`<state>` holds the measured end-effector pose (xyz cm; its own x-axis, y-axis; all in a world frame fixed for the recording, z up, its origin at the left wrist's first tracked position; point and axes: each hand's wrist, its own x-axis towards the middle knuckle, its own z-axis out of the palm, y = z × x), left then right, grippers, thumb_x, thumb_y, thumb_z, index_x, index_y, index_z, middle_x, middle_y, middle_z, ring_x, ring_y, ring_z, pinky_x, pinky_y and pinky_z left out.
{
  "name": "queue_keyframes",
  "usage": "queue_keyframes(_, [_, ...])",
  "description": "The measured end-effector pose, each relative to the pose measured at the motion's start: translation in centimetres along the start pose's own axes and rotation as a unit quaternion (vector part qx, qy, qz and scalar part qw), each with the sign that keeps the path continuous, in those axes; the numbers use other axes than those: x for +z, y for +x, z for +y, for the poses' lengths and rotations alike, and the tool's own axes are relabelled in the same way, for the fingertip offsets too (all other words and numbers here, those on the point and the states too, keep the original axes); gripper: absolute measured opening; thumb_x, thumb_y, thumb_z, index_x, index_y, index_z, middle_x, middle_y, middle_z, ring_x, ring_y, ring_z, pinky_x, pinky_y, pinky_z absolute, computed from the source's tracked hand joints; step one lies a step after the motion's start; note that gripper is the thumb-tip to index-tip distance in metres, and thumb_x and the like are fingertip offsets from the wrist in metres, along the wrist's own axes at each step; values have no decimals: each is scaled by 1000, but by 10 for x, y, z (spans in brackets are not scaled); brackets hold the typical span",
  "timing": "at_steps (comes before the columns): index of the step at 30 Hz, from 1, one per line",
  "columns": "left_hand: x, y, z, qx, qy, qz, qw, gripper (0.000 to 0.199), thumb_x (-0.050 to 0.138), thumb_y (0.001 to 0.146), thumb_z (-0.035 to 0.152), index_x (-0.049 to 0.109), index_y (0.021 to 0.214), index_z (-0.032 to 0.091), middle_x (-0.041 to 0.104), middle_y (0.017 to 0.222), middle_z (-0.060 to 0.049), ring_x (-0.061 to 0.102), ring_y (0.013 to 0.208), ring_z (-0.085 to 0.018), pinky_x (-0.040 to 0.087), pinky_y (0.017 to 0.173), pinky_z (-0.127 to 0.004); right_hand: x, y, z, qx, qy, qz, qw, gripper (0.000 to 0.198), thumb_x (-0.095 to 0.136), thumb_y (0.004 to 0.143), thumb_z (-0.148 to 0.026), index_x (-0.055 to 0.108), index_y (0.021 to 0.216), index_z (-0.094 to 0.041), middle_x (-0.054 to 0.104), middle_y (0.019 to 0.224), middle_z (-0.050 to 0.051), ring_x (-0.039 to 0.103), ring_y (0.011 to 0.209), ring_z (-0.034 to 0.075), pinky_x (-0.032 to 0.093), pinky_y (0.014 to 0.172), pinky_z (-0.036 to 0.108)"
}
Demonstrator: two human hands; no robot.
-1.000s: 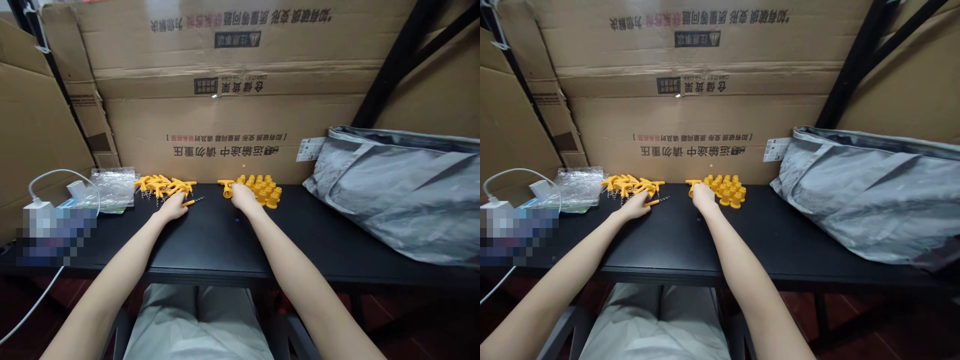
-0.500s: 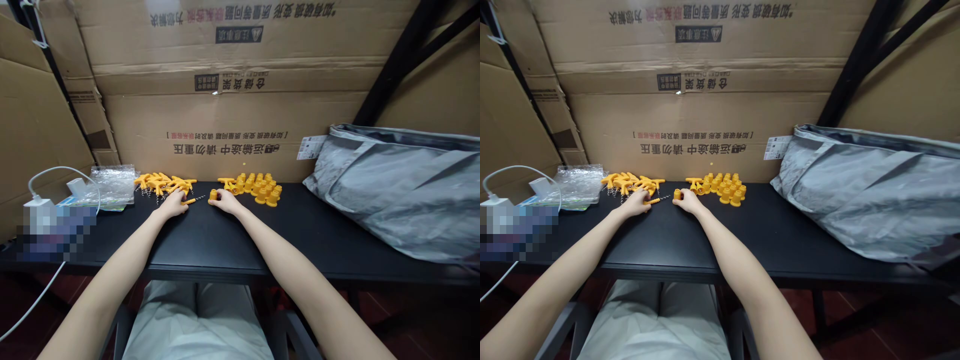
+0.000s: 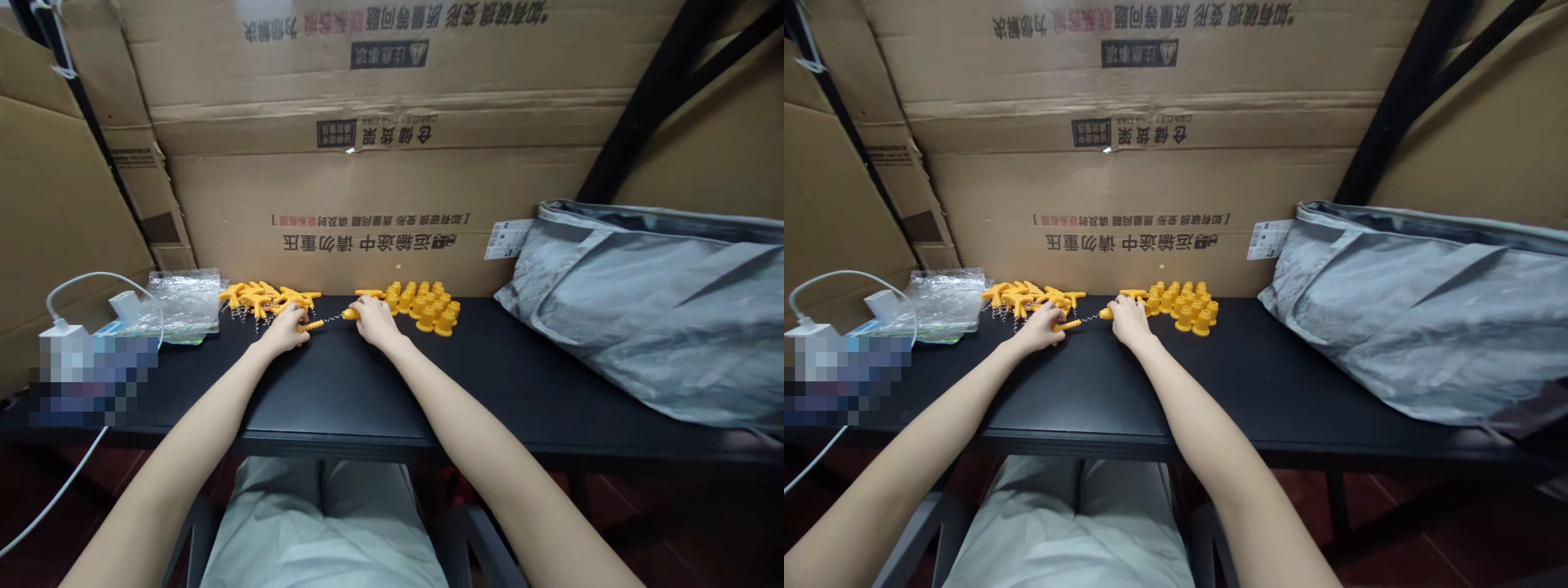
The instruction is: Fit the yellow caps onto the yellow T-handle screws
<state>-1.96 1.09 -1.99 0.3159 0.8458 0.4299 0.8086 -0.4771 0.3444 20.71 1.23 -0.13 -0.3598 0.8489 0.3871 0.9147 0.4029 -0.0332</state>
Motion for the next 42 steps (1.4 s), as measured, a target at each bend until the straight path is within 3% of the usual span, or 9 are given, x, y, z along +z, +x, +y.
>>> queue_keyframes(5, [0, 0, 0, 28, -5, 4, 1000, 18, 59, 60, 11, 55, 76, 19, 50, 87, -4, 51, 84, -18, 47, 81, -33, -3, -1, -7, -16, -5, -5, 1000, 38, 44, 85, -6, 63, 115, -18, 60, 115, 12, 51, 107, 25, 34, 89, 38])
queue_keyframes(13, [0, -1, 3, 50, -6, 8, 999, 16, 58, 62, 12, 56, 76, 19, 51, 87, -3, 51, 86, -18, 47, 82, -33, -8, -4, -4, 21, -46, -1, 999, 39, 42, 84, -1, 65, 113, -14, 59, 116, 15, 50, 109, 27, 32, 92, 42])
queue_keyframes(19, [-2, -1, 6, 62, -4, 3, 998, 16, 57, 64, 12, 58, 78, 19, 52, 89, -4, 52, 89, -19, 46, 86, -35, -1, 1, -5, -131, 34, 17, 991, 36, 48, 86, -6, 63, 116, -19, 58, 114, 10, 53, 104, 21, 32, 96, 37])
queue_keyframes(21, [-2, -1, 8, 65, -6, -7, 998, 16, 56, 64, 11, 59, 78, 19, 52, 89, -4, 53, 90, -19, 46, 87, -35, 2, 3, -7, -151, 57, 24, 987, 35, 51, 86, -8, 62, 117, -21, 58, 114, 9, 54, 102, 20, 34, 95, 36])
queue_keyframes(33, [-7, -2, 3, 31, 46, -31, 998, 13, 56, 65, 11, 61, 75, 17, 53, 87, -6, 53, 84, -20, 47, 80, -35, 2, 6, 14, -90, 70, 50, 992, 35, 51, 85, -6, 63, 115, -19, 58, 112, 10, 54, 105, 21, 35, 96, 38])
queue_keyframes(42, [-4, -2, 12, 74, 45, -4, 996, 16, 53, 70, 11, 64, 80, 18, 55, 93, -7, 54, 91, -20, 48, 87, -35, 1, 1, -7, -143, 40, 17, 989, 37, 49, 86, -5, 62, 118, -18, 57, 111, 10, 55, 99, 20, 35, 95, 38])
